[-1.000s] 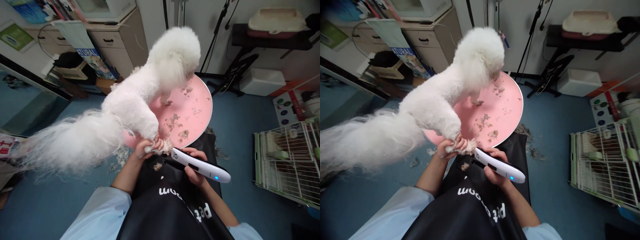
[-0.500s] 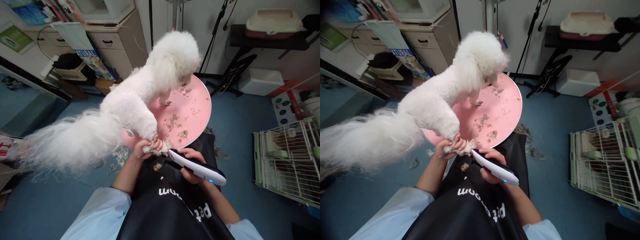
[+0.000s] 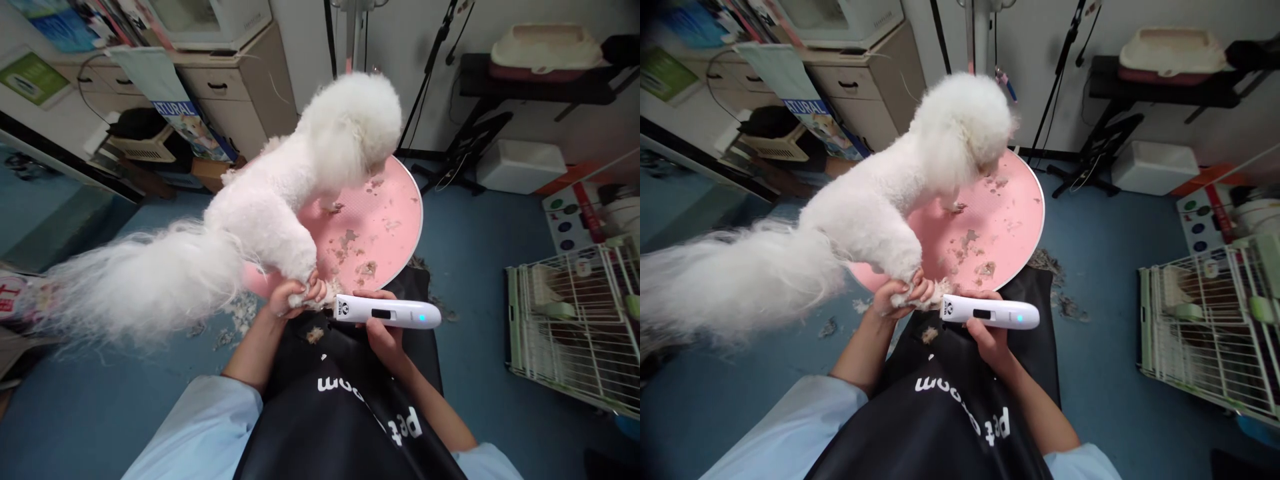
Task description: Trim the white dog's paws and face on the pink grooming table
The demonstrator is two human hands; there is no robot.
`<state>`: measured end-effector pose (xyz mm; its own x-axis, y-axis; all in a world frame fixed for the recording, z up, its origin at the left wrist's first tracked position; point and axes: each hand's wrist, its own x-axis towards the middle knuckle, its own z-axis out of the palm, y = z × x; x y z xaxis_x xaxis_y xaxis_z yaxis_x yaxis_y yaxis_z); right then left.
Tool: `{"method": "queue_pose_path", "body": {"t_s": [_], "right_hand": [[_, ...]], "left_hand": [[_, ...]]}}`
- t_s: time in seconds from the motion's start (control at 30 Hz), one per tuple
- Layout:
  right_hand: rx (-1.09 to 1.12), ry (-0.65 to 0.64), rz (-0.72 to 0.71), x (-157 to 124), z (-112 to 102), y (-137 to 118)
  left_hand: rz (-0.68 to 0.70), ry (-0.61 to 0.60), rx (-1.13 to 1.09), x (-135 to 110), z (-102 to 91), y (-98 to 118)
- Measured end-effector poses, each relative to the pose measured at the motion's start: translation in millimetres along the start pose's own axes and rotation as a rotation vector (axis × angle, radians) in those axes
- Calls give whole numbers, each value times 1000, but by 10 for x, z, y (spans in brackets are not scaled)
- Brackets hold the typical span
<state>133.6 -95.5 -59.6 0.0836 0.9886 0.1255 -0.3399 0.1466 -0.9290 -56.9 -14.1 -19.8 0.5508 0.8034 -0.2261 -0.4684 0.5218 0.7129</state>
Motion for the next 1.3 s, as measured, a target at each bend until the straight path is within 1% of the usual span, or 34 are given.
{"method": "queue_pose_path", "body": {"t_s": [0.1,0.13,0.17,0.27,0.3,0.33,0.43,0.5,0.63,0.67,0.8,0.97,1.17,1.3], "right_hand": [[-172,-173,-136,-24,-25,-87],[-208,-188,-186,-37,-30,-96],[-227,-159,-232,-50,-32,-91],[-217,40,-318,-81,-2,-30],[-211,69,-325,-86,17,-9],[-210,69,-328,-88,37,6],[-241,-3,-331,-92,83,5],[-278,-10,-346,-104,87,-17],[-335,120,-415,-135,63,-27],[-339,132,-420,-138,62,-21],[-307,93,-409,-131,79,-3],[-299,101,-411,-132,96,-18],[-330,119,-431,-135,132,-46],[-248,46,-410,-92,114,-84]], "left_hand": [[5,3,-11,0,19,4],[6,13,-16,0,31,10],[6,26,-22,0,46,17],[15,59,-43,1,91,32],[15,63,-54,1,104,33],[14,63,-65,1,116,32],[6,62,-104,-4,147,19],[12,73,-127,-9,168,12],[28,90,-147,-15,217,25],[28,89,-148,-16,228,33],[30,84,-159,-18,255,69],[18,85,-182,-30,280,89],[9,84,-193,-35,316,61],[-1,40,-200,-38,289,41]]}}
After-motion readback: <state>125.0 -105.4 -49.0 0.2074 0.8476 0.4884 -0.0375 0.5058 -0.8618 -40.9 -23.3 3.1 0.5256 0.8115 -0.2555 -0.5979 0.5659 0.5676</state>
